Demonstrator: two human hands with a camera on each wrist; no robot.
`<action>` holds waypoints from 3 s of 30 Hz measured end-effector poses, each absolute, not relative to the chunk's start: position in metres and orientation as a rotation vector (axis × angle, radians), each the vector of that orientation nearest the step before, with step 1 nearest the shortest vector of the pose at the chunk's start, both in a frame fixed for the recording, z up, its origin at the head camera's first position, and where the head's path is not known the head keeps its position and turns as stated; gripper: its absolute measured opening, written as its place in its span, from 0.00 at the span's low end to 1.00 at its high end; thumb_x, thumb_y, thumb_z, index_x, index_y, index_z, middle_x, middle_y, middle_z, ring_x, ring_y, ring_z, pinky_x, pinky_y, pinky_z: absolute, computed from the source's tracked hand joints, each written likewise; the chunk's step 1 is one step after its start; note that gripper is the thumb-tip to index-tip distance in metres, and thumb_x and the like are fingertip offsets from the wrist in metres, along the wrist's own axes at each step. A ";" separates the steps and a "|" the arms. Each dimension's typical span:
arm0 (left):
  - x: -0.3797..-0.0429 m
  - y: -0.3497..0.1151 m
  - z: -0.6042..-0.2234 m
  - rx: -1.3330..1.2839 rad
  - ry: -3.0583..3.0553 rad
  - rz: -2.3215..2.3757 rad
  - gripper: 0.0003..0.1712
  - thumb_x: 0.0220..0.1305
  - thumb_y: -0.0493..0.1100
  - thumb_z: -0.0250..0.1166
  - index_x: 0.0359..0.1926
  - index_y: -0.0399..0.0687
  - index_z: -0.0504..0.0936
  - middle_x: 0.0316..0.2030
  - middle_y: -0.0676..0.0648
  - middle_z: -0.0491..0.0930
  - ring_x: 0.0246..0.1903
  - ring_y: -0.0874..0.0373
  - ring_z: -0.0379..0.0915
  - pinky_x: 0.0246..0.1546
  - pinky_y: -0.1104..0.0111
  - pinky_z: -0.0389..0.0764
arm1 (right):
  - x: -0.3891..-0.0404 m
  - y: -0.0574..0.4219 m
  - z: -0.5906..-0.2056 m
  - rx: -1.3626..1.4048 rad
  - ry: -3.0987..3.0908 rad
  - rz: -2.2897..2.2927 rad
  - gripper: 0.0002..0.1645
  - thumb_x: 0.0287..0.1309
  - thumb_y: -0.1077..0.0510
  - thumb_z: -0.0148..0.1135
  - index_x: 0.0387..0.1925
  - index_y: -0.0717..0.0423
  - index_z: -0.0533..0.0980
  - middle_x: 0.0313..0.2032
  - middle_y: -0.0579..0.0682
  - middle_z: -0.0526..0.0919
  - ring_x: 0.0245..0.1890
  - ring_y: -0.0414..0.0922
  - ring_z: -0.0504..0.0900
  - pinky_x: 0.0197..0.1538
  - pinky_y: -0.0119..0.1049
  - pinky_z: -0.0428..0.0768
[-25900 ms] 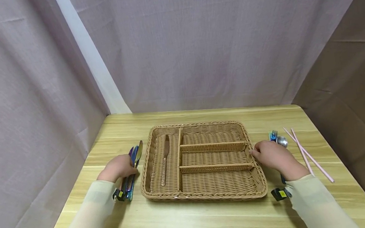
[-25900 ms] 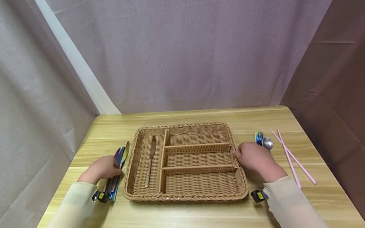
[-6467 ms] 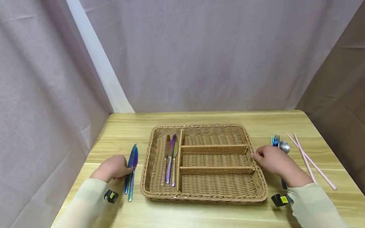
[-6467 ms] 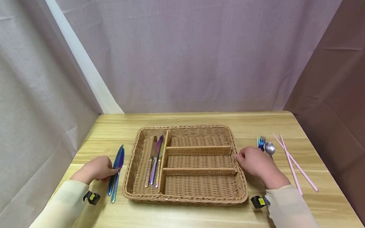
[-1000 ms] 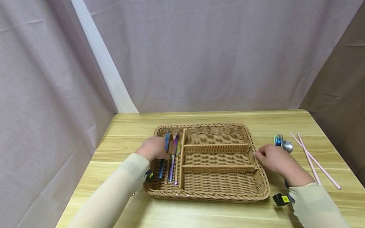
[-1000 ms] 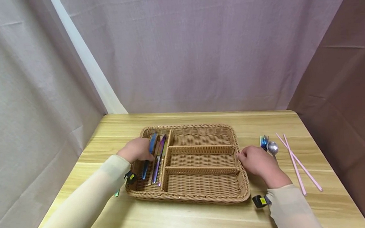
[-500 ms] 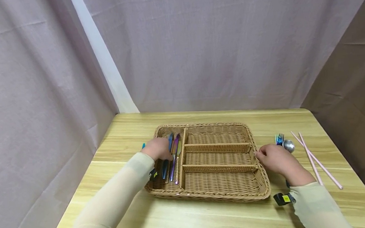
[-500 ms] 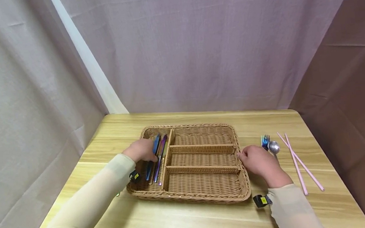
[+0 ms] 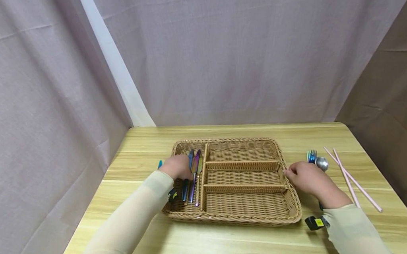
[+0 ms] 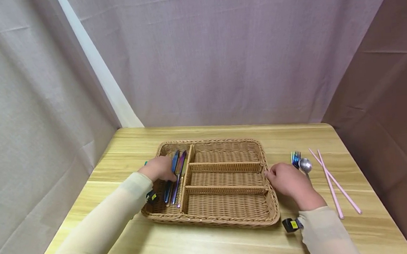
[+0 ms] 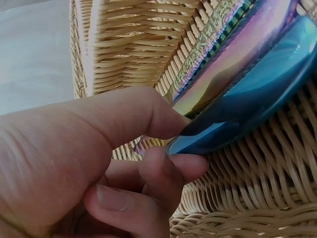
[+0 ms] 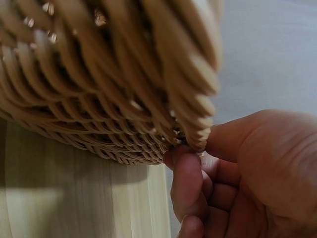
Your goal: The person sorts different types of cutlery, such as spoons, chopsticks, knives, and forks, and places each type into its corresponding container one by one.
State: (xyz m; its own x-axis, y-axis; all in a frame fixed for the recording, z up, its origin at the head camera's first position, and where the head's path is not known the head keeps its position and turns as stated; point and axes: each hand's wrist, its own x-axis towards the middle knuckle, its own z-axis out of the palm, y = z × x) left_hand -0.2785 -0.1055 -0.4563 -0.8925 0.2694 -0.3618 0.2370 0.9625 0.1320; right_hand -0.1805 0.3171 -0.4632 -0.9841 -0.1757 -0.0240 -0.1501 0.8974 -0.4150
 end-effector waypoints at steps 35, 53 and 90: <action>-0.276 -0.104 -0.457 0.441 2.743 0.072 0.24 0.67 0.55 0.77 0.17 0.50 0.86 0.17 0.52 0.84 0.27 0.57 0.81 0.37 0.60 0.85 | -0.180 0.317 -0.466 -0.260 3.016 -0.655 0.25 0.82 0.51 0.57 0.22 0.49 0.70 0.19 0.46 0.69 0.21 0.45 0.69 0.26 0.42 0.68; -0.273 -0.106 -0.459 0.450 2.762 0.139 0.22 0.65 0.53 0.79 0.17 0.51 0.85 0.20 0.50 0.87 0.22 0.58 0.80 0.35 0.62 0.84 | -0.178 0.316 -0.466 -0.275 3.025 -0.670 0.26 0.81 0.52 0.58 0.21 0.49 0.69 0.18 0.46 0.66 0.20 0.45 0.67 0.26 0.42 0.67; -0.257 -0.145 -0.442 0.419 2.895 0.410 0.27 0.74 0.49 0.65 0.17 0.54 0.66 0.16 0.54 0.62 0.18 0.58 0.56 0.22 0.63 0.64 | -0.175 0.312 -0.462 -0.247 3.000 -0.679 0.26 0.82 0.52 0.58 0.21 0.49 0.70 0.19 0.45 0.67 0.20 0.45 0.67 0.27 0.41 0.68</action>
State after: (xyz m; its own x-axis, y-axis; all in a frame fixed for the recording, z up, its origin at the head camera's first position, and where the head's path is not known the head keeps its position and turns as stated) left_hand -0.2571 -0.1446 -0.4416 -0.9426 0.3013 -0.1436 0.2496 0.9220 0.2961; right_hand -0.1750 0.3124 -0.4618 -0.9856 -0.1682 -0.0192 -0.1435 0.8902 -0.4323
